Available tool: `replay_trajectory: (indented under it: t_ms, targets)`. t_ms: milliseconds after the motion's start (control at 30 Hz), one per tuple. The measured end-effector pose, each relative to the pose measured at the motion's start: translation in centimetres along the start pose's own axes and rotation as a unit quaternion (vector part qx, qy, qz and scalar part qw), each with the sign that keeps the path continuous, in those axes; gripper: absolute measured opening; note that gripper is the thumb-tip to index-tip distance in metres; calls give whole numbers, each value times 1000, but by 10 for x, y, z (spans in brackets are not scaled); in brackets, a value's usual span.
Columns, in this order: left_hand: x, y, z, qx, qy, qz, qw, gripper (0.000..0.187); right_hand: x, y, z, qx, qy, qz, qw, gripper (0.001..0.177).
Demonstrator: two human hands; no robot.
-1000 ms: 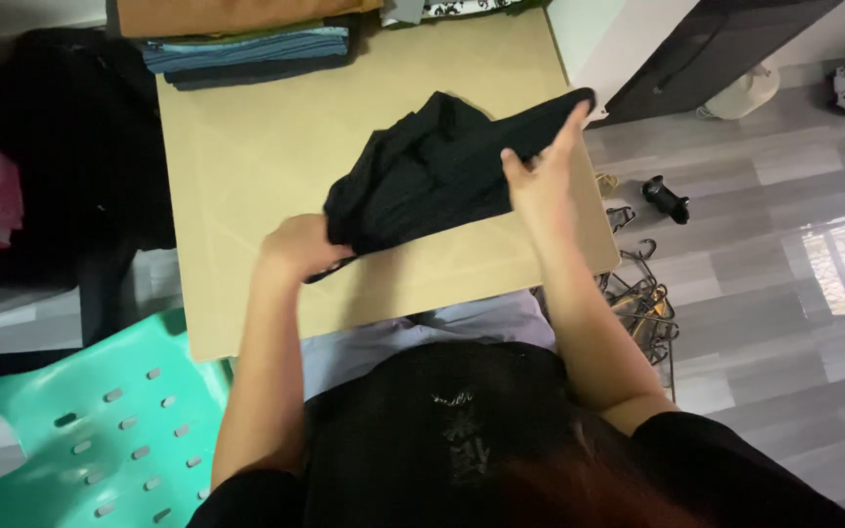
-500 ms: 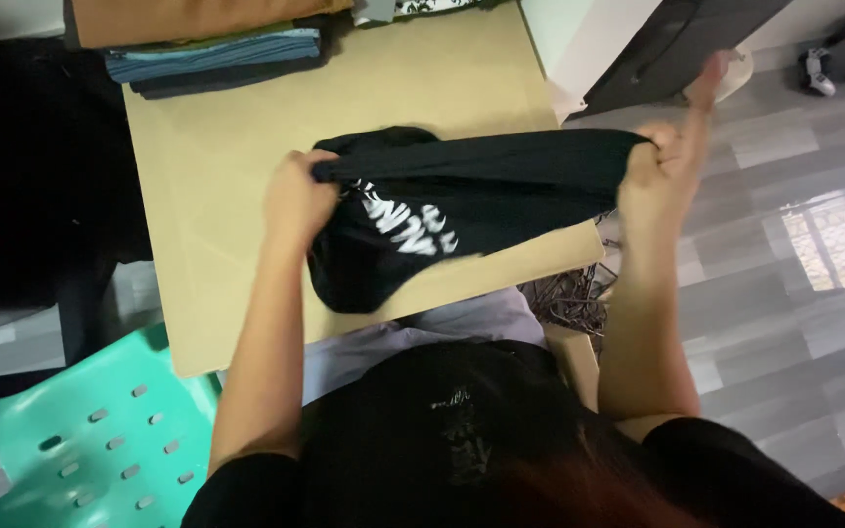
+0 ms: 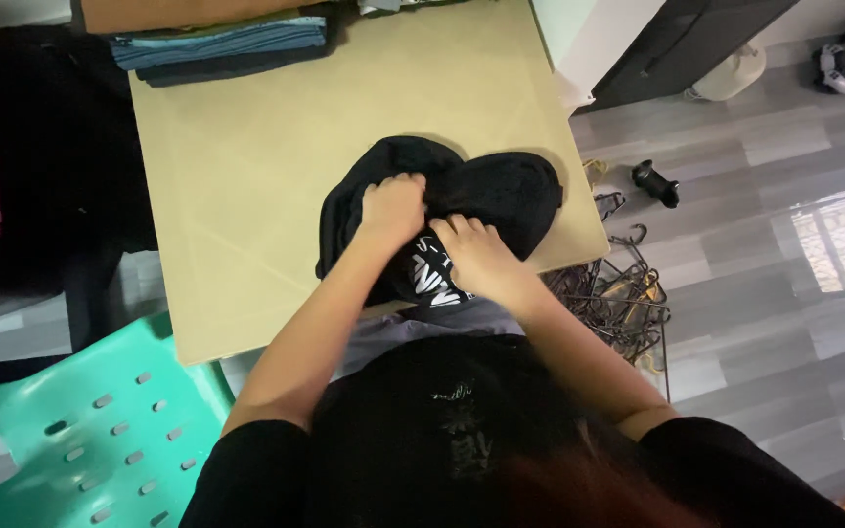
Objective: Folding shorts and a t-shirt on a table and stacking them with other laundry.
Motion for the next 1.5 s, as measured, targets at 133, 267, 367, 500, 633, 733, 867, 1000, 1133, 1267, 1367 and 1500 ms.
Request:
replay_trajectory:
  t_ms: [133,267,367,500,633,733,867,1000,1133,1267,1367,1500]
  targets:
    - [-29,37,67,62,-209,-52,975,37,-27,-22,-22,-24,-11,47,999,55]
    - [23,34,108,286,-720,-31,631,41,-23,-35,-61,-120,-102,197,968,27]
    - [70,16,119,250,-872,-24,420,42,11,-25,-77,-169,-205,230,936,23]
    - [91,-2,106,207,-908,-38,362,46,65,1,-66,-218,-241,135,936,26]
    - [103,-16,36,192,-911,17,365,46,46,44,-5,-113,65,-32,991,36]
    - [128,-27,0,101,-917,57,381,45,-37,58,-27,-53,266,-66,960,45]
    - [171,-41,-2,-51,-866,10,498,59,-40,79,-17,-147,306,86,937,63]
    - [175,-46,26,-134,-535,-123,825,75,-31,85,-40,12,303,-4,953,58]
    - [116,-46,58,-79,-467,-138,870,81,12,101,-2,-135,805,71,574,79]
    - [90,-48,66,-24,-497,-155,853,87,-54,85,-28,-171,685,70,705,67]
    - [91,-42,49,-79,-439,-173,878,85,-94,68,-29,-168,358,142,908,56]
    - [134,-52,-7,-184,-283,-170,926,75,-107,67,-29,-294,579,170,742,48]
Point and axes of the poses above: each hand's wrist, its own y-axis towards the middle knuckle, its own x-axis out of the back of the hand, z = x × y, the point moved 4 cm from there along y, towards the middle knuckle, and after that the axes turned 11 degrees about -z, right-handed, at the moved point
